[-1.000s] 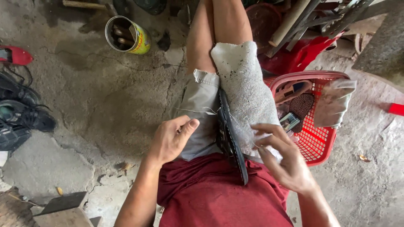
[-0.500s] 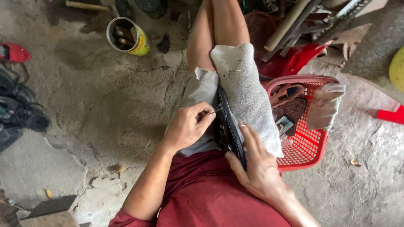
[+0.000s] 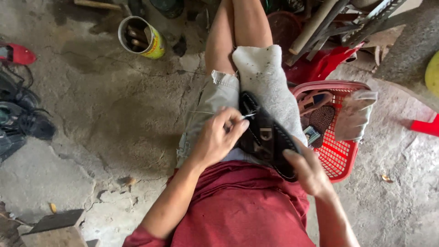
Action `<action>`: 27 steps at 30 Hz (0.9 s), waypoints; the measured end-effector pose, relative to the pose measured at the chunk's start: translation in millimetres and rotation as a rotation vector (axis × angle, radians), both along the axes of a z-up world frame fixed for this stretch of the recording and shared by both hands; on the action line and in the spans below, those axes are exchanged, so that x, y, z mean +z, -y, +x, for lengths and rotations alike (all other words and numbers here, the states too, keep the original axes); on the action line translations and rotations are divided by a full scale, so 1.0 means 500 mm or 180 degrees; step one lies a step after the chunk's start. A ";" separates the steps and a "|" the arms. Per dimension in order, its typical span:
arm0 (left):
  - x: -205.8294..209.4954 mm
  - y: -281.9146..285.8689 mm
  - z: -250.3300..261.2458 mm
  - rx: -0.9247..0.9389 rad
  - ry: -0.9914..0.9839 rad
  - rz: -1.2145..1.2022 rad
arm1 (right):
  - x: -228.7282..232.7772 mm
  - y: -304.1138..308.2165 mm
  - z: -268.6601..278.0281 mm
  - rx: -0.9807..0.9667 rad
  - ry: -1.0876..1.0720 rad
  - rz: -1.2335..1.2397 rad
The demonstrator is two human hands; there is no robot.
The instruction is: The person sits and sews a black sandal using a needle and white thread. They repeatedly pull the thread through the sandal's sole and upper, tightening the stitches by hand.
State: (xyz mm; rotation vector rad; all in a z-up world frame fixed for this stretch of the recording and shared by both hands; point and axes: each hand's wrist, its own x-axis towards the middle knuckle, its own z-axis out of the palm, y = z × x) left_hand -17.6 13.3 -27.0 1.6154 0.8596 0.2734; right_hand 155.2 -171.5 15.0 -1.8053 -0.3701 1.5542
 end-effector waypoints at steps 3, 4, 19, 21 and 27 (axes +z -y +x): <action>-0.063 -0.009 0.050 0.0172 0.0073 -0.0016 | -0.073 0.090 0.022 -0.0809 -0.0369 -0.0110; -0.056 -0.010 0.060 0.0161 0.0081 -0.0027 | -0.075 0.090 0.021 -0.0821 -0.0360 -0.0119; -0.039 -0.004 0.066 -0.0712 -0.0808 0.1140 | -0.077 0.013 -0.020 -0.2634 0.0315 -0.0663; -0.038 -0.002 0.070 -0.0772 -0.0785 0.1075 | -0.136 0.096 0.031 -0.2091 -0.1422 0.0280; -0.071 0.014 0.072 -0.1019 -0.0954 0.1464 | -0.102 0.041 -0.030 -0.2182 0.0596 -0.1080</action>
